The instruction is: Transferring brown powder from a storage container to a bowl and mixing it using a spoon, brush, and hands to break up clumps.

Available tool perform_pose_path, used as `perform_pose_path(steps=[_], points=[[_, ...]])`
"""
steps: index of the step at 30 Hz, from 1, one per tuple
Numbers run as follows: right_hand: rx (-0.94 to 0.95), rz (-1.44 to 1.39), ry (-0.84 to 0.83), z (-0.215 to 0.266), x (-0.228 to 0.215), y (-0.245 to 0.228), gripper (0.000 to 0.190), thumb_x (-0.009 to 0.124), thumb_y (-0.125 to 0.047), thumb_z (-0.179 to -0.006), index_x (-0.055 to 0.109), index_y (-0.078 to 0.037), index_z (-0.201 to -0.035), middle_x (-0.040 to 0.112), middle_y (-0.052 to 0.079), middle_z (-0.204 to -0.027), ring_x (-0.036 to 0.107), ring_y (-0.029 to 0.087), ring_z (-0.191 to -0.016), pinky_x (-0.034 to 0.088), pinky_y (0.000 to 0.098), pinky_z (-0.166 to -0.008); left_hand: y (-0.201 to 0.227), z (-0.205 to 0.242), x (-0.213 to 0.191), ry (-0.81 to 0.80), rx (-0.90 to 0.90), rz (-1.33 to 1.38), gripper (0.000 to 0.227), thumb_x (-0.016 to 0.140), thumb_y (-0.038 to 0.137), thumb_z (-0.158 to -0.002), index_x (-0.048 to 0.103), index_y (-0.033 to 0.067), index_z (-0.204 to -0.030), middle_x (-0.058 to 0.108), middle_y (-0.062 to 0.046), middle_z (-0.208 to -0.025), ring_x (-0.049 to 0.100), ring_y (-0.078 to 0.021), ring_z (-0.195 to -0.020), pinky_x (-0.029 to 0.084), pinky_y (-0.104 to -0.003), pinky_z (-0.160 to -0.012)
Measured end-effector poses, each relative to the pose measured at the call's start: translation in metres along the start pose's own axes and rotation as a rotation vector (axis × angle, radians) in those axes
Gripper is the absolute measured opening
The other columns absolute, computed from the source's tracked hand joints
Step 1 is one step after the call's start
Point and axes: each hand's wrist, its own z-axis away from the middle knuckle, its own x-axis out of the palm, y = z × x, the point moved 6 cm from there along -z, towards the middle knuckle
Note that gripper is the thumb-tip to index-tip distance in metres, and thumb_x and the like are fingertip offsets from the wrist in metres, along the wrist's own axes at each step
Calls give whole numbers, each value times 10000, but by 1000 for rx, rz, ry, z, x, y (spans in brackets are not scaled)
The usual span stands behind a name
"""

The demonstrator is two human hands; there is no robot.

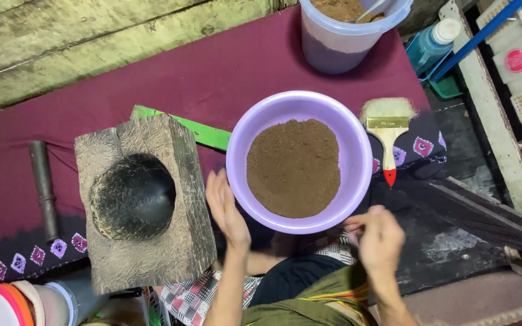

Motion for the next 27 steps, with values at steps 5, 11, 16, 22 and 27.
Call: perform_pose_path(steps=[5, 11, 16, 22, 27], points=[[-402, 130, 146, -48, -18, -53, 310, 425, -101, -1175, 542, 66, -942, 711, 174, -878, 624, 213, -661, 513, 304, -671, -59, 96, 0, -95, -125, -27, 335, 527, 301, -997, 529, 14, -1169, 571, -71, -944, 558, -170, -859, 489, -315, -836], [-696, 409, 43, -128, 33, -73, 208, 760, -107, -993, 731, 86, -1064, 619, 116, -761, 569, 215, -604, 467, 336, -570, -46, 129, 34, -327, -291, 181, 298, 537, 137, -1004, 528, -50, -1235, 661, -150, -997, 679, -194, -879, 601, -314, -813], [-708, 397, -132, -158, 62, -56, 399, 773, -82, -965, 467, -6, -721, 482, 89, -602, 416, 203, -520, 411, 366, -534, -36, 121, 34, -258, -298, 173, 351, 586, 105, -982, 561, -60, -1290, 715, -180, -1166, 707, -200, -1027, 555, -275, -920], [-662, 354, -96, -105, 34, -44, 367, 697, -33, -963, 388, -36, -766, 457, 103, -733, 424, 223, -613, 405, 374, -592, -29, 90, 3, -151, -436, 71, 227, 534, 89, -957, 598, 5, -1158, 578, -69, -865, 530, -138, -748, 490, -294, -702], [-376, 89, -165, 5, 8, -46, 333, 636, -47, -915, 380, -75, -704, 386, 0, -639, 359, 115, -584, 378, 274, -542, -7, 46, -33, 172, -378, 69, 238, 385, 138, -1007, 577, -2, -989, 568, -89, -883, 491, -162, -790, 427, -310, -753]])
